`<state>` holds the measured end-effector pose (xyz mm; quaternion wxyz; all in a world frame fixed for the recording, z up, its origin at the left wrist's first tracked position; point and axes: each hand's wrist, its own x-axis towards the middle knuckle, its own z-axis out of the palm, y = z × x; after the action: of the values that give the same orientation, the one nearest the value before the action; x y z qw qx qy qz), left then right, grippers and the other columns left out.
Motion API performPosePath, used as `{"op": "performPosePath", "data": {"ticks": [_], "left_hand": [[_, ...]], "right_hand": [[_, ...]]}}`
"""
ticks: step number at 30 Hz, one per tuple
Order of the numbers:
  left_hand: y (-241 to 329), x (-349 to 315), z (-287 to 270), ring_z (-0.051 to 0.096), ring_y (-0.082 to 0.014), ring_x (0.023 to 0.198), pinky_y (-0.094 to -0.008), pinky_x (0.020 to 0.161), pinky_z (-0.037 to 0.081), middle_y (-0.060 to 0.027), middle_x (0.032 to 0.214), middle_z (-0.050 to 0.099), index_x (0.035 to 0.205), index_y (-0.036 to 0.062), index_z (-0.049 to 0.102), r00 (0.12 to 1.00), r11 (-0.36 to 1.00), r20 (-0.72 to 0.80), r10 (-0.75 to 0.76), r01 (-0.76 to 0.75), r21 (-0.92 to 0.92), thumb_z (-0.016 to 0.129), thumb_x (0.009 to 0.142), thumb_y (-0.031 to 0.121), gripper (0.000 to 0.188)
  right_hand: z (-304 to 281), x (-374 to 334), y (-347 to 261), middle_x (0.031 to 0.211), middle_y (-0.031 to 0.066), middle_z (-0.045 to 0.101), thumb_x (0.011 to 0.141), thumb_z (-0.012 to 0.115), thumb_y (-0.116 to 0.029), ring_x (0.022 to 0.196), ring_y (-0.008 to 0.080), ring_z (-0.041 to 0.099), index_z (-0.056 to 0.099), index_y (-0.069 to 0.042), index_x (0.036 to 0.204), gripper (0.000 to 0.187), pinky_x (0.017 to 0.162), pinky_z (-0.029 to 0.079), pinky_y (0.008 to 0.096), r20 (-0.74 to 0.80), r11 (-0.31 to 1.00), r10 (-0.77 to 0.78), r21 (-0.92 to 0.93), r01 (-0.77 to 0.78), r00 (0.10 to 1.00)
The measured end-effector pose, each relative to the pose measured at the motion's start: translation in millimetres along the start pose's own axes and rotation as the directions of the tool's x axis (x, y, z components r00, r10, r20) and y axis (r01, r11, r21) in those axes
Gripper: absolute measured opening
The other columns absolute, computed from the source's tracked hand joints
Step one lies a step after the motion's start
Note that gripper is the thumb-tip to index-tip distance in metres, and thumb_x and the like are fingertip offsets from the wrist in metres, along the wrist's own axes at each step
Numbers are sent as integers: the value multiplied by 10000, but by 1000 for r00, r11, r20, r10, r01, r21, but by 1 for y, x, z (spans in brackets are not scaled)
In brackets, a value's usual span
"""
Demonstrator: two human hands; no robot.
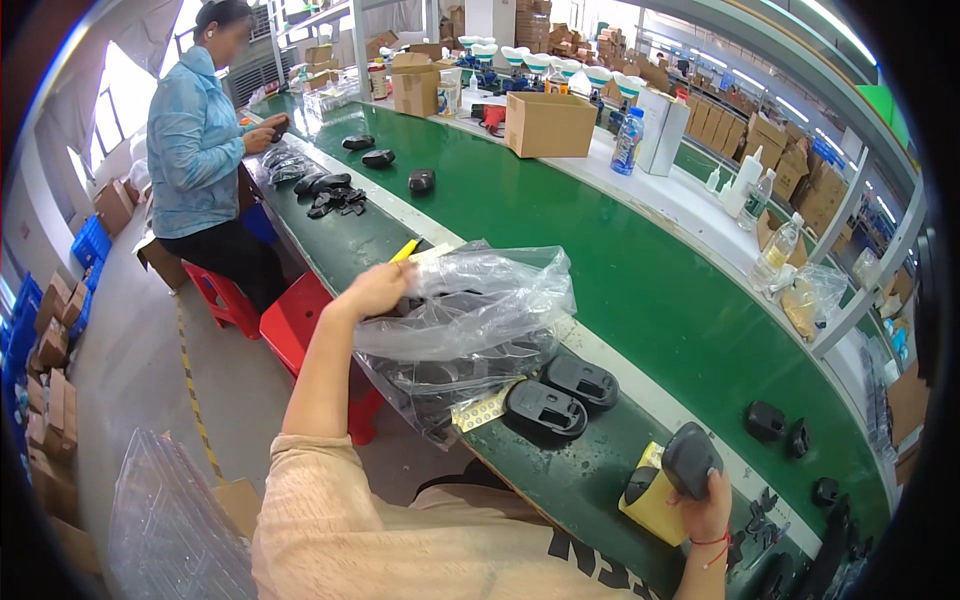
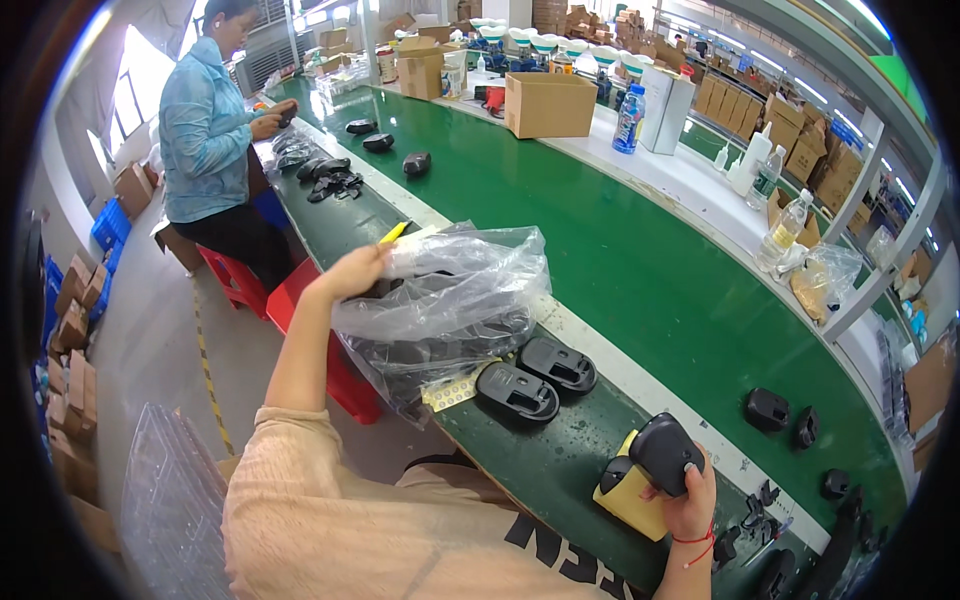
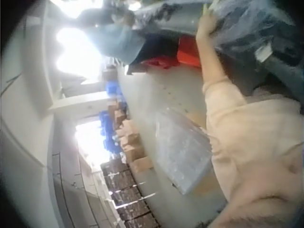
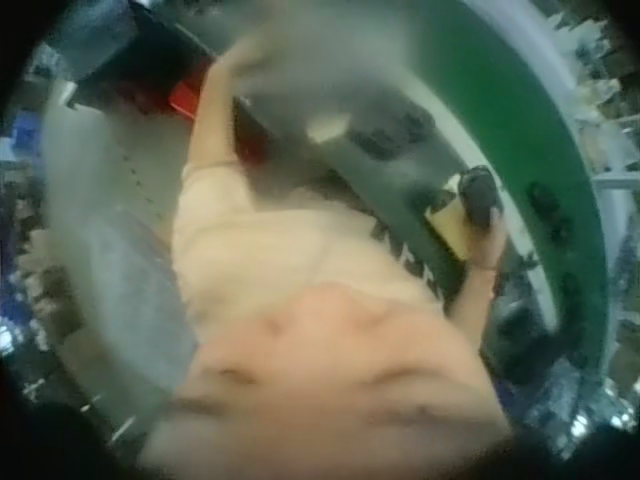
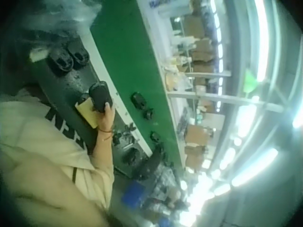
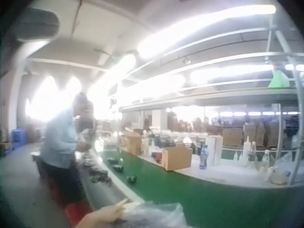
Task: The person assembles computer mice by peeling stickers from a sheet, applying them to the undersides of mice, and attaching plastic covers by hand.
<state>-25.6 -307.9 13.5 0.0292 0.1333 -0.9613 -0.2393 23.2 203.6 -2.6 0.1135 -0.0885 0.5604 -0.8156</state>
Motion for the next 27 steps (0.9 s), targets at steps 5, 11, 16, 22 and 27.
{"op": "performPosePath", "data": {"ticks": [5,11,16,22,27], "left_hand": [[1,-7,1,463,-296,1038,-339,881,363,-165,1111,503,1121,88,499,981,975,23,194,-195,103,389,810,257,371],[5,-14,15,447,-288,1064,-333,895,353,-150,1149,482,1111,93,513,970,916,-31,241,-217,338,411,783,231,370],[20,-28,-13,427,-274,1090,-331,908,338,-147,1200,441,1103,87,517,996,991,-44,81,-75,109,514,736,209,386],[59,-63,-46,531,-274,909,-345,829,389,-157,955,568,984,36,559,892,958,-360,272,-216,188,628,643,155,367],[37,-40,-22,535,-255,884,-338,805,408,-145,936,565,931,35,579,998,968,57,10,-24,249,618,666,217,325]], "right_hand": [[-9,0,4,927,186,540,802,457,-250,582,264,570,382,16,1077,390,482,491,321,-130,993,19,121,-3,991],[-9,-1,5,941,181,537,814,440,-244,585,270,567,373,11,1108,396,488,489,323,-113,992,17,128,-2,993],[-11,2,5,936,180,539,818,442,-271,598,267,567,371,2,1114,409,494,485,329,-100,994,34,105,-24,994],[-10,1,3,937,174,541,816,450,-284,600,261,566,376,6,1109,418,500,483,323,-91,997,13,74,-6,996],[-4,2,-2,955,149,546,829,428,-289,652,242,554,431,5,1093,395,507,458,316,-31,999,-2,45,3,1000]]}}
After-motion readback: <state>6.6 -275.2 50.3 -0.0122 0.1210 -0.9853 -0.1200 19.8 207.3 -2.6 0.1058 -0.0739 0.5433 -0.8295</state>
